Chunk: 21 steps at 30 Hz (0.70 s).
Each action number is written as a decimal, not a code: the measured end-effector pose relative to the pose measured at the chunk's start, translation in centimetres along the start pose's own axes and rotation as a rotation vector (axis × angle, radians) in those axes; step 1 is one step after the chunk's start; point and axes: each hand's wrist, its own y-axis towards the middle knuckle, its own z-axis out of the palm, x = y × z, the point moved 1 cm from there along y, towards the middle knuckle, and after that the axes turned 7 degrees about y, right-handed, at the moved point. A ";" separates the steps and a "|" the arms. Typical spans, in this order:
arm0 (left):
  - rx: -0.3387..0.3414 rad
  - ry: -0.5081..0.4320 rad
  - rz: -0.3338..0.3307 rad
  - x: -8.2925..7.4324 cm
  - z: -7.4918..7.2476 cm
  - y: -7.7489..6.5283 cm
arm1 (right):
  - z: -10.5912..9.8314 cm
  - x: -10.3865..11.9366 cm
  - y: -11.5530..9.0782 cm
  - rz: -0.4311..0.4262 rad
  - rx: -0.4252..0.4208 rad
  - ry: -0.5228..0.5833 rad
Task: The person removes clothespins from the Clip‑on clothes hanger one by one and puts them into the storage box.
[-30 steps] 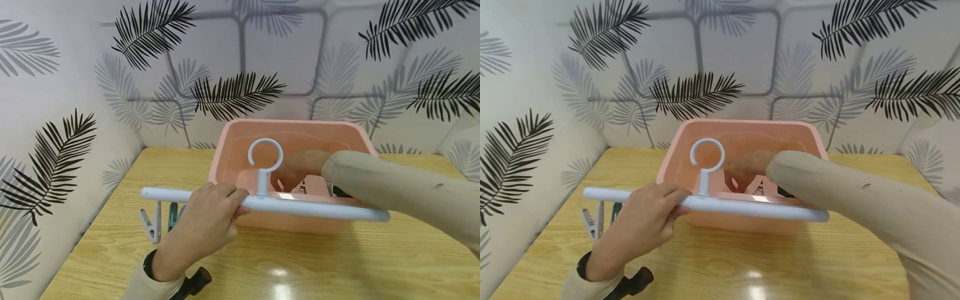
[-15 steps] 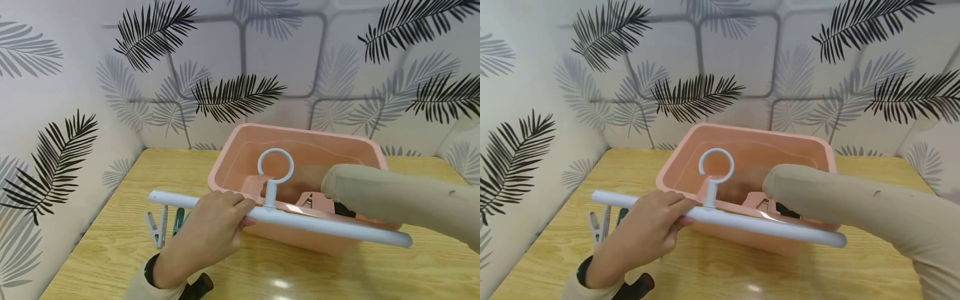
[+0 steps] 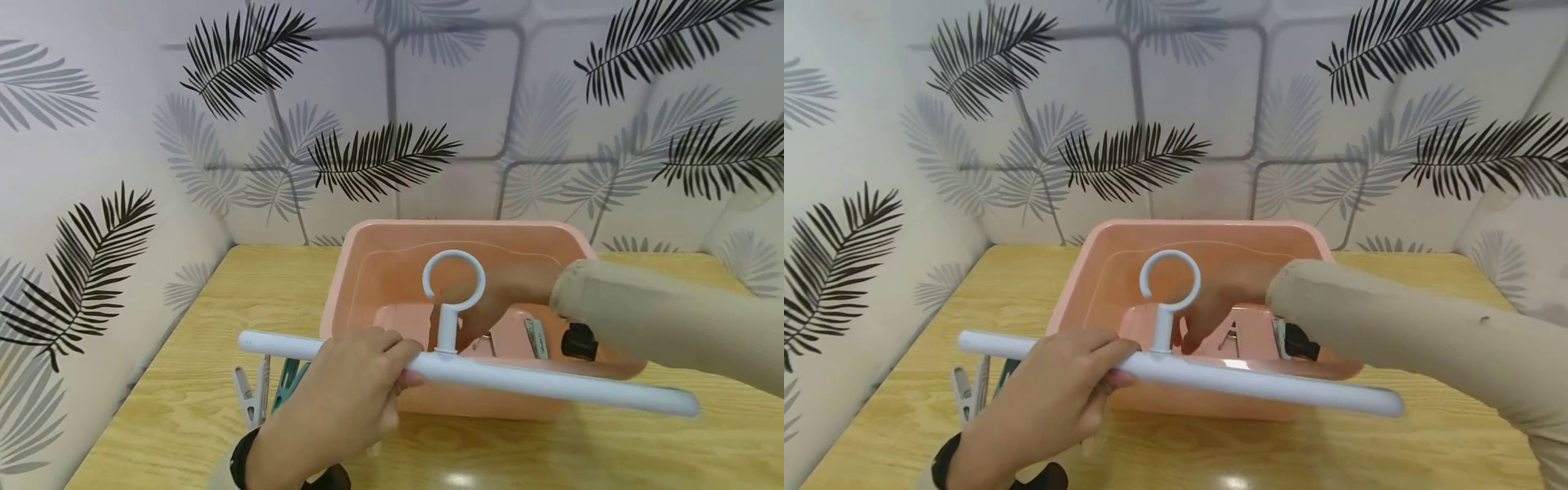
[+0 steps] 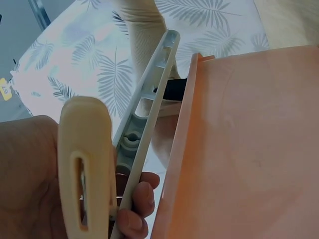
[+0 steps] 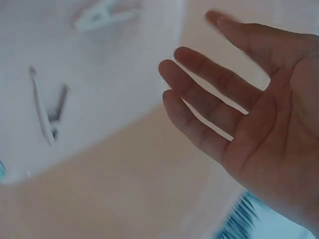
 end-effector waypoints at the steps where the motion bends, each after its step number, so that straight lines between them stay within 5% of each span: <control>1: 0.000 -0.001 -0.003 0.1 -0.1 0.1 | -0.4 0.1 -0.8 0.012 -0.037 0.025; 11: -0.046 -0.016 0.005 0.4 -0.2 1.7 | -2.5 3.4 -9.7 0.092 -0.378 -0.010; 15: -0.041 -0.030 0.029 0.0 -0.3 1.8 | -0.8 5.0 -12.7 0.112 -0.475 -0.061; 21: -0.016 -0.019 0.062 -1.4 0.1 1.4 | 3.9 5.7 -14.9 0.066 -0.454 -0.130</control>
